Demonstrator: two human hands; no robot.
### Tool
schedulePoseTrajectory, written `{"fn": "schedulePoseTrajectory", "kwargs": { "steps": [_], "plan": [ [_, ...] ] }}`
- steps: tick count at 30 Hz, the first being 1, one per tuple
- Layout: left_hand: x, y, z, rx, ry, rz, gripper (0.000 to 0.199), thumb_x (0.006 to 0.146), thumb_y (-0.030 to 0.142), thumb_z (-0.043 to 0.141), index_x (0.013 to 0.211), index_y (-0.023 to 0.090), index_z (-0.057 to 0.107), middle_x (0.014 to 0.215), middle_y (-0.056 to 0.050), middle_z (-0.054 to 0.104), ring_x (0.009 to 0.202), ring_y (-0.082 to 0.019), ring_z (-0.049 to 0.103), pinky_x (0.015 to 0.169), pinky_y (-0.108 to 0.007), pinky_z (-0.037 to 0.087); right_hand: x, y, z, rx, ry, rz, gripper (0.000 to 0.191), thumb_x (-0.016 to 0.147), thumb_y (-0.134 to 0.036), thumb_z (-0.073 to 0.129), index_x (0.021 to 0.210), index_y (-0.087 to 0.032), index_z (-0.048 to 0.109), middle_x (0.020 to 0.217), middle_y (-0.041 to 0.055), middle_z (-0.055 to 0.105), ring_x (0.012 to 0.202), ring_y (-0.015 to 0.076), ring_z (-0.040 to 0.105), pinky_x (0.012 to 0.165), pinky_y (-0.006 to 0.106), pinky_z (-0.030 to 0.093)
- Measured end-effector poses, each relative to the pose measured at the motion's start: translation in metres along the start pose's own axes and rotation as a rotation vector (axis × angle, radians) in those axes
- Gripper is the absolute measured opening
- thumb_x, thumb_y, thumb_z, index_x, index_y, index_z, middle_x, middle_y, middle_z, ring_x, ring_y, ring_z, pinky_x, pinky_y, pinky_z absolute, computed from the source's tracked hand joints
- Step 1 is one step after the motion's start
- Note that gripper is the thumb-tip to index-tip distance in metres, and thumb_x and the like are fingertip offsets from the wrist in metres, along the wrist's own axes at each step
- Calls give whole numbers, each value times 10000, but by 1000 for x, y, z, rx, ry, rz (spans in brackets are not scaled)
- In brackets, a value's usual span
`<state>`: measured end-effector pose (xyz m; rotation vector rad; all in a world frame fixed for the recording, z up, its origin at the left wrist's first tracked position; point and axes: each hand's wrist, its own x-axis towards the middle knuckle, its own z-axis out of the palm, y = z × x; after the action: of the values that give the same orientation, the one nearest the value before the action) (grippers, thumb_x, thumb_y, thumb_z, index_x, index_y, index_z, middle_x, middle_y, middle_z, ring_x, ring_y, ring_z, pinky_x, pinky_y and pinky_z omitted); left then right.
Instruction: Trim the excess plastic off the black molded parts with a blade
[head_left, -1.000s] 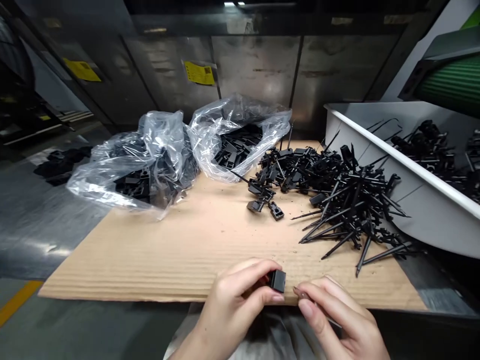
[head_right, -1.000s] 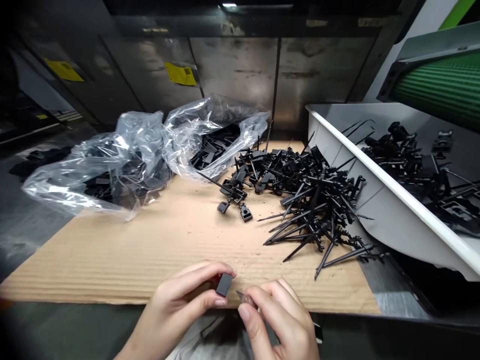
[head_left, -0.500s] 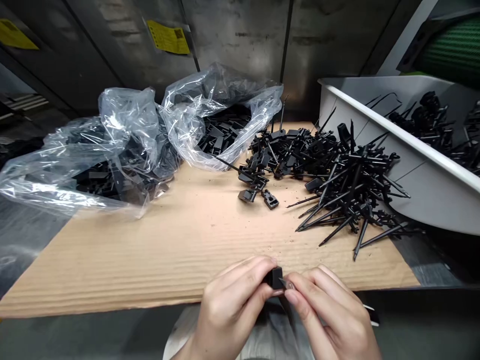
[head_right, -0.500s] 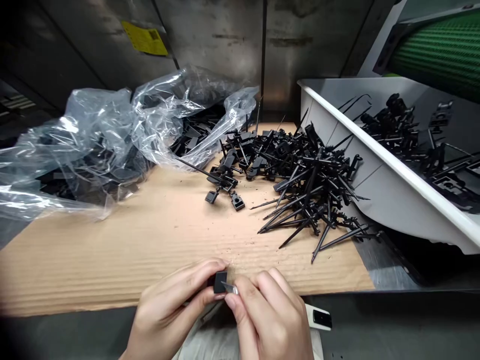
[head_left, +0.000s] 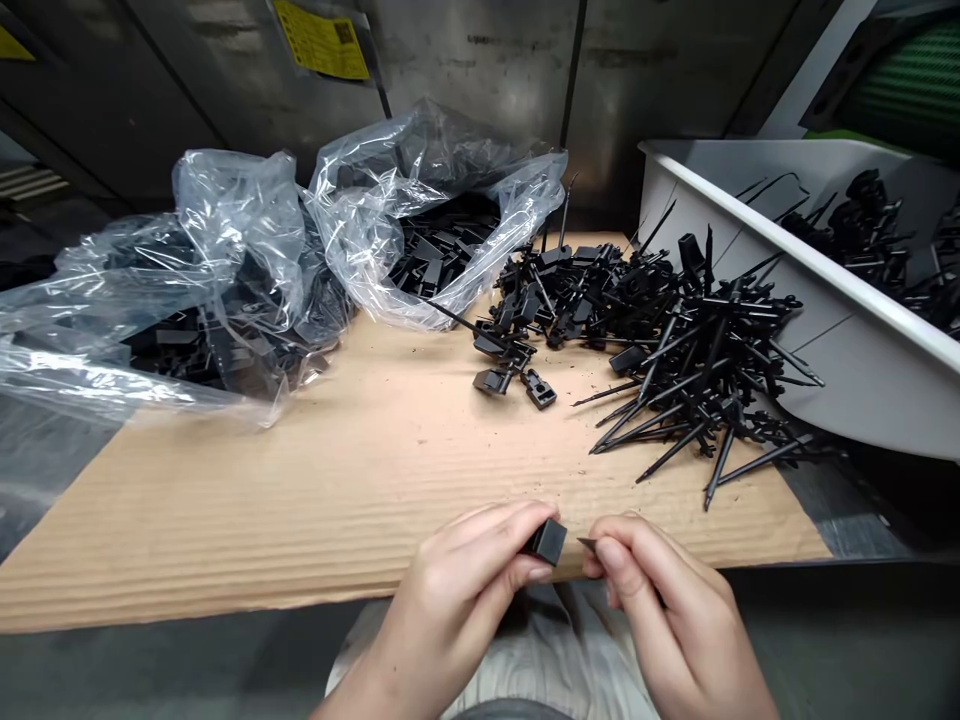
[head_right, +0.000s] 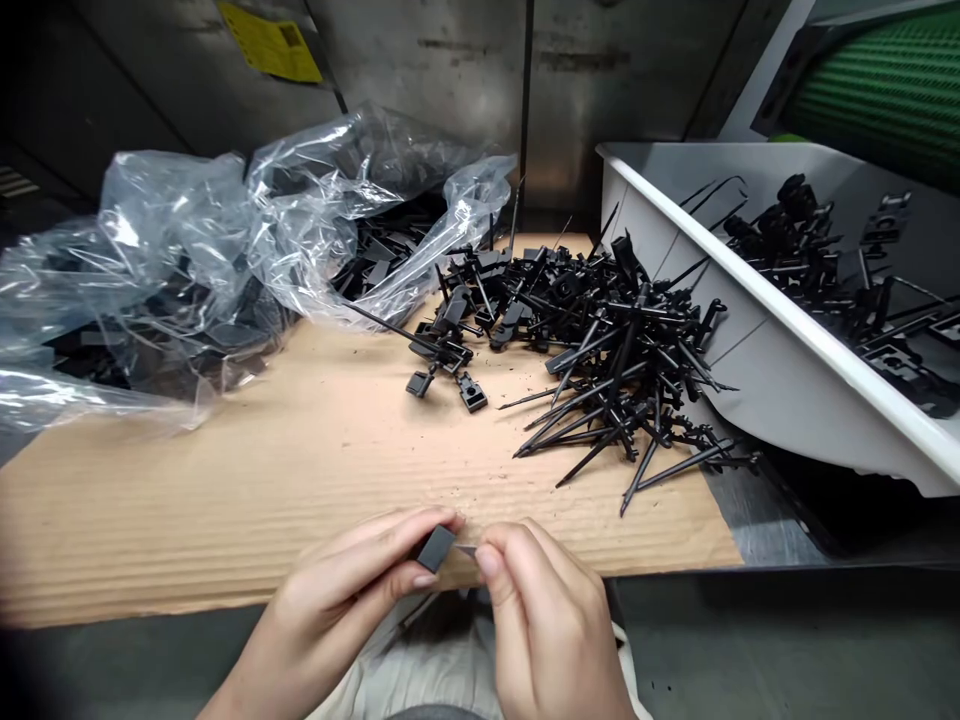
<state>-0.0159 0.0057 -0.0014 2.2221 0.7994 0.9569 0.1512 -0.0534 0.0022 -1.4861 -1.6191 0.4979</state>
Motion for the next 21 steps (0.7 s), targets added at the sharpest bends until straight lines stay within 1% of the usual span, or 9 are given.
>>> {"fn": "schedulePoseTrajectory", "kwargs": {
  "steps": [4, 7, 13, 16, 18, 21],
  "plan": [
    [1, 0, 0, 14, 18, 15, 191, 871, 157, 535, 1032, 109, 626, 961, -60, 714, 933, -89, 643, 889, -67, 405, 3, -4, 7, -32, -7, -5, 169, 880, -138, 390, 779, -230, 489, 579, -49, 482, 520, 86, 509, 496, 174, 377],
    [2, 1, 2, 16, 24, 27, 179, 876, 169, 532, 1002, 99, 639, 927, -61, 721, 909, -86, 650, 880, -62, 410, 4, -3, 7, -34, -44, 6, 176, 878, -139, 383, 773, -225, 494, 559, -49, 463, 488, 86, 481, 478, 181, 357],
    [1, 2, 4, 30, 56, 11, 185, 875, 200, 541, 994, 105, 647, 915, -61, 729, 894, -94, 666, 867, -64, 426, 7, -1, 2, -5, -139, 20, 191, 877, -138, 377, 752, -213, 500, 629, -22, 561, 576, 100, 551, 524, 194, 381],
    [1, 3, 3, 11, 68, 16, 170, 867, 174, 550, 995, 114, 644, 892, -52, 733, 868, -93, 675, 843, -64, 442, 10, -1, 0, 26, -169, 52, 202, 881, -148, 372, 730, -210, 491, 622, -27, 554, 564, 95, 538, 523, 198, 371],
    [2, 4, 4, -3, 69, 10, 166, 859, 143, 552, 995, 123, 645, 875, -44, 734, 846, -96, 681, 820, -72, 460, 11, -1, -2, 41, -237, 68, 214, 885, -160, 367, 721, -206, 497, 617, -28, 551, 562, 93, 532, 525, 199, 367],
    [3, 4, 5, -5, 111, -35, 205, 835, 95, 564, 1020, 137, 642, 854, -32, 736, 794, -99, 689, 773, -85, 489, 10, -2, -5, 67, -339, 63, 232, 884, -174, 366, 703, -200, 510, 622, -19, 559, 576, 100, 533, 540, 203, 369]
  ]
}}
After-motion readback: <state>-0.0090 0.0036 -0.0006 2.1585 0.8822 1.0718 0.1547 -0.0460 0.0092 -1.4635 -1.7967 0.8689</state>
